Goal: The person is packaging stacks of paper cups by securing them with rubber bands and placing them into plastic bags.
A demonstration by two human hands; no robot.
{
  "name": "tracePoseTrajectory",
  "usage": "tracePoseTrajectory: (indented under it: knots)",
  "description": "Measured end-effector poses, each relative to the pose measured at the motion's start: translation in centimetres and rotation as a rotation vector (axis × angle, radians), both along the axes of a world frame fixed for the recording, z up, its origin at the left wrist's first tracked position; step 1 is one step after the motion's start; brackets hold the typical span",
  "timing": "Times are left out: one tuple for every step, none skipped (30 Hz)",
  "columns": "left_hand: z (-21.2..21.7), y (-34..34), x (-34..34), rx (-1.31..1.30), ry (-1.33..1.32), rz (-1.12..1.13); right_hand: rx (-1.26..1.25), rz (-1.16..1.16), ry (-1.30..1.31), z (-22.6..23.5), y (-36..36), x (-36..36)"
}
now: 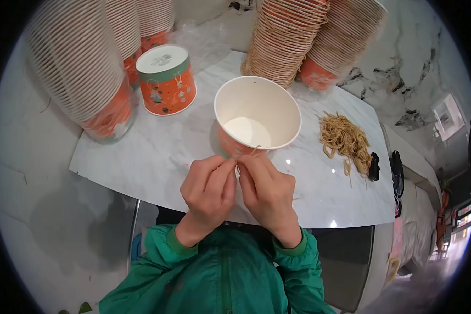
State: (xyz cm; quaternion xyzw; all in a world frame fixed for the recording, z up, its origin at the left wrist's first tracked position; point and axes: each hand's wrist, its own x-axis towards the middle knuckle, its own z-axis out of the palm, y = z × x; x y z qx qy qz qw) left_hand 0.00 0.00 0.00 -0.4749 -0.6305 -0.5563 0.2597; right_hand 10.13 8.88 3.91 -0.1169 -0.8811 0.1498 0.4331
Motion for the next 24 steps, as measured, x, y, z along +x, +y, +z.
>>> tracePoseTrajectory:
  knots:
    - [-0.1, 0.1, -0.2, 0.022, 0.065, 0.022, -0.024, -0.001, -0.033, 0.4, -0.1, 0.1]
    - [-0.1, 0.2, -0.4, 0.044, 0.13, 0.044, -0.048, -0.002, -0.065, 0.6, -0.2, 0.1]
    - [0.0, 0.2, -0.3, 0.044, 0.13, 0.044, -0.048, -0.003, -0.066, 0.7, -0.1, 0.3]
    - [0.2, 0.1, -0.3, 0.017, 0.158, 0.044, -0.053, 0.003, -0.095, 0.9, 0.2, 0.5]
    - [0.3, 0.0, -0.2, -0.01, 0.187, 0.044, -0.06, 0.011, -0.124, 1.0, 0.4, 0.6]
    - [0.4, 0.0, -0.4, -0.01, 0.188, 0.042, -0.06, 0.008, -0.123, 1.0, 0.7, 0.8]
    - [0.5, 0.0, -0.6, -0.026, 0.198, 0.027, -0.063, 0.028, -0.136, 0.9, 1.0, 0.9]
    - [0.5, 0.1, -0.7, -0.042, 0.209, 0.013, -0.066, 0.048, -0.148, 0.9, 1.2, 1.0]
    - [0.6, 0.1, -1.0, -0.045, 0.21, 0.014, -0.068, 0.05, -0.147, 1.0, 1.3, 1.0]
    - [0.6, 0.2, -1.2, -0.031, 0.085, -0.085, -0.078, 0.064, -0.153, 1.1, 1.3, 1.0]
    - [0.5, 0.2, -1.3, -0.017, -0.04, -0.183, -0.088, 0.077, -0.159, 1.2, 1.3, 1.0]
    - [0.8, 0.0, -1.3, -0.02, -0.041, -0.183, -0.09, 0.077, -0.159, 1.2, 1.3, 1.0]
    - [1.3, -0.2, -1.1, -0.068, -0.197, -0.264, -0.103, 0.076, -0.176, 1.2, 1.3, 1.1]
    - [1.5, -0.4, -1.0, -0.116, -0.355, -0.345, -0.115, 0.075, -0.194, 1.1, 1.3, 1.2]
    - [1.6, -0.5, -0.9, -0.118, -0.356, -0.345, -0.117, 0.074, -0.194, 0.7, 1.3, 1.1]
    - [1.6, -0.6, -0.9, -0.149, -0.423, -0.395, -0.128, 0.092, -0.121, 0.0, 1.3, 1.0]
    - [1.5, -0.7, -0.9, -0.182, -0.49, -0.446, -0.139, 0.109, -0.047, -0.4, 1.3, 1.0]
    - [1.2, -0.8, -0.9, -0.183, -0.491, -0.443, -0.141, 0.111, -0.048, -0.4, 0.9, 1.1]
    - [0.8, -1.0, -0.9, -0.16, -0.732, -0.564, -0.358, 0.09, -0.021, -0.4, 0.2, 1.4]
    - [0.5, -1.1, -0.9, -0.133, -0.975, -0.682, -0.576, 0.067, 0.006, -0.5, -0.4, 1.6]
    - [0.4, -1.3, -0.9, -0.136, -0.977, -0.684, -0.578, 0.064, 0.006, -1.0, -0.8, 1.9]
    - [0.5, -1.4, -0.8, -0.143, -1.092, -0.739, -0.63, 0.046, 0.101, -1.8, -1.2, 2.2]
    - [0.5, -1.5, -0.8, -0.151, -1.207, -0.793, -0.681, 0.028, 0.197, -2.5, -1.4, 2.4]
    - [0.6, -1.5, -0.5, -0.155, -1.209, -0.794, -0.578, 0.062, 0.23, -2.9, -1.5, 2.5]
